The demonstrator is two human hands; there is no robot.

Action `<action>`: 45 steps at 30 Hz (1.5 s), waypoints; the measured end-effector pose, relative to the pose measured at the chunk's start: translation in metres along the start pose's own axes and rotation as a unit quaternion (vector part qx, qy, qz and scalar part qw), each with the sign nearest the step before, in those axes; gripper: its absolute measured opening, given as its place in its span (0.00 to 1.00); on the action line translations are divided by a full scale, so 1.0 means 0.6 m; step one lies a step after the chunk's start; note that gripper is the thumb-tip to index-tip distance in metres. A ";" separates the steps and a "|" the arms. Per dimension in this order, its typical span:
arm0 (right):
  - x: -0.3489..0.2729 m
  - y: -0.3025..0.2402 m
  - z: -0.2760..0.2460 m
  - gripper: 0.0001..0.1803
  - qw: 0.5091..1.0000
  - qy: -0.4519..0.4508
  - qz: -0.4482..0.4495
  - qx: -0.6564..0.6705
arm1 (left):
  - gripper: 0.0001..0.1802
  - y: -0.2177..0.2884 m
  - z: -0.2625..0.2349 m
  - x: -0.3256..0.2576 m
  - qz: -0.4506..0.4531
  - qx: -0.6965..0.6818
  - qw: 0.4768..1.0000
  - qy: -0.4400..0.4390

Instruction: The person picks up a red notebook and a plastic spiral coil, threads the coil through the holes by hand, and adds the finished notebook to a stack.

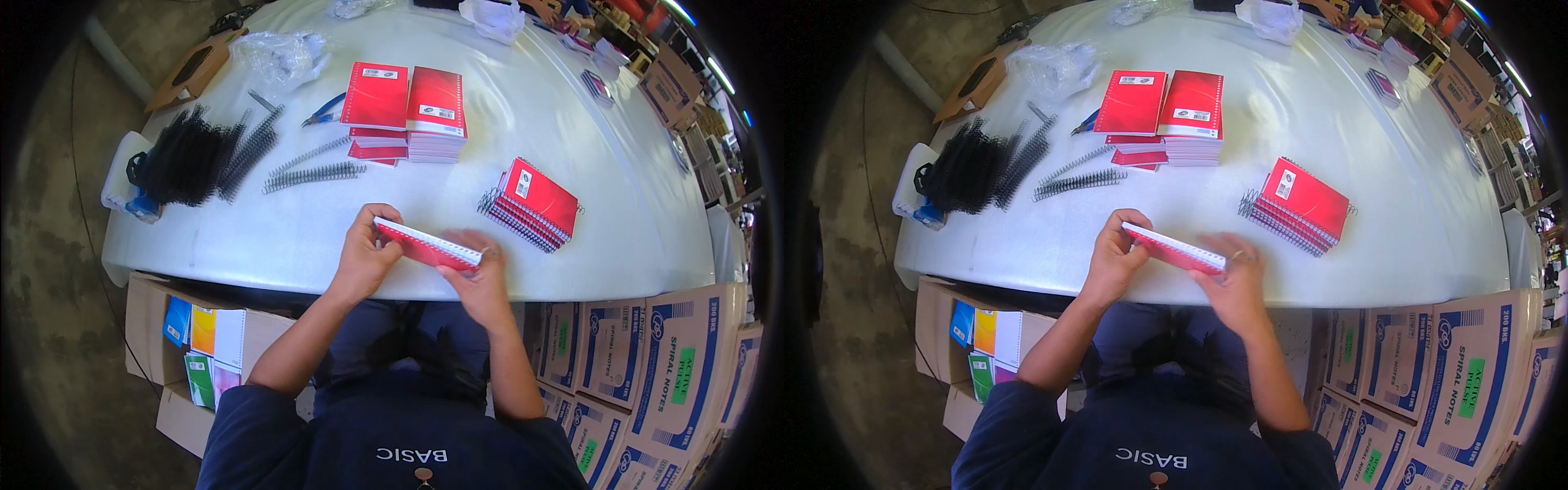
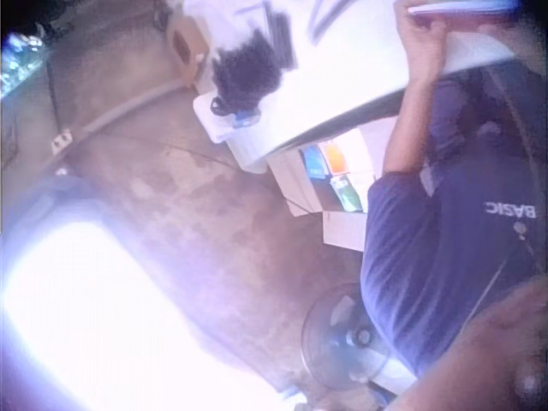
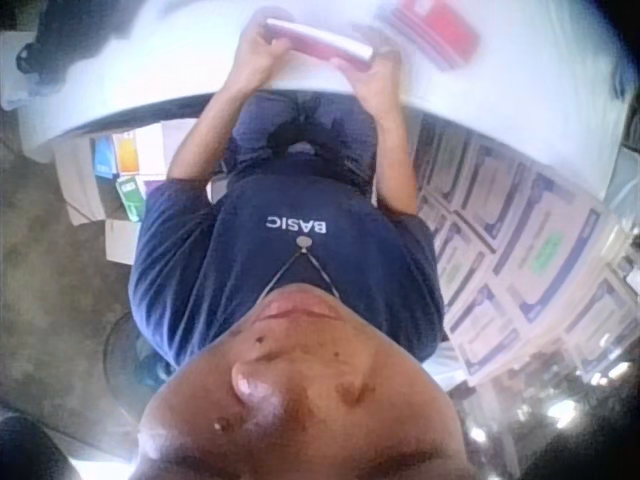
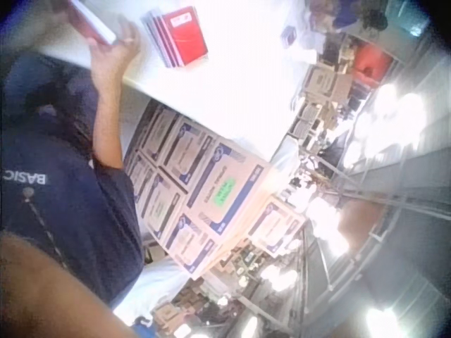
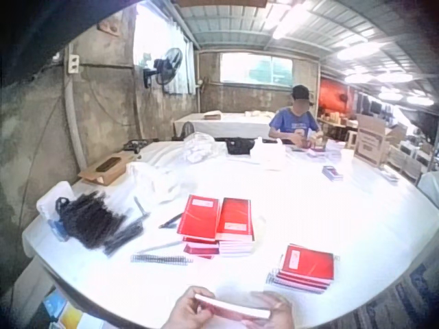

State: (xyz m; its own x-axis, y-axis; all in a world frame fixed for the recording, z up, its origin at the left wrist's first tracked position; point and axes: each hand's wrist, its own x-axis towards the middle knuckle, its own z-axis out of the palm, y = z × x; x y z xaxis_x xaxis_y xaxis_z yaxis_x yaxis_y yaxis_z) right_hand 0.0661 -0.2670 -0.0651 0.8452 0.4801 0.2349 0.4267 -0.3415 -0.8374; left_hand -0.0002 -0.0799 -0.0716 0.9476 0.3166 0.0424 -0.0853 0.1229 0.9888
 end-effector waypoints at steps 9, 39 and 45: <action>-0.002 0.023 -0.013 0.18 0.958 -0.125 -0.004 0.257 | 0.25 0.008 -0.079 0.062 0.209 0.478 0.847 -0.102; 0.018 0.031 0.005 0.16 0.962 -0.077 -0.005 0.260 | 0.15 0.090 -0.076 0.075 -0.159 0.220 0.946 -0.180; 0.016 0.030 0.004 0.16 0.958 -0.086 -0.006 0.272 | 0.11 0.115 -0.075 0.079 0.097 0.353 0.909 -0.201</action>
State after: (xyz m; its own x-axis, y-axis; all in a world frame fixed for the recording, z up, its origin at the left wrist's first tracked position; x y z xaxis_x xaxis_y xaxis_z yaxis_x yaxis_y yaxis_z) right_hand 0.0812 -0.2667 -0.0792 0.7560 0.6232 0.2002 0.1655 0.1139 -0.9796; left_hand 0.0252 -0.0139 -0.0075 0.9839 -0.1180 0.1344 -0.1781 -0.5780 0.7964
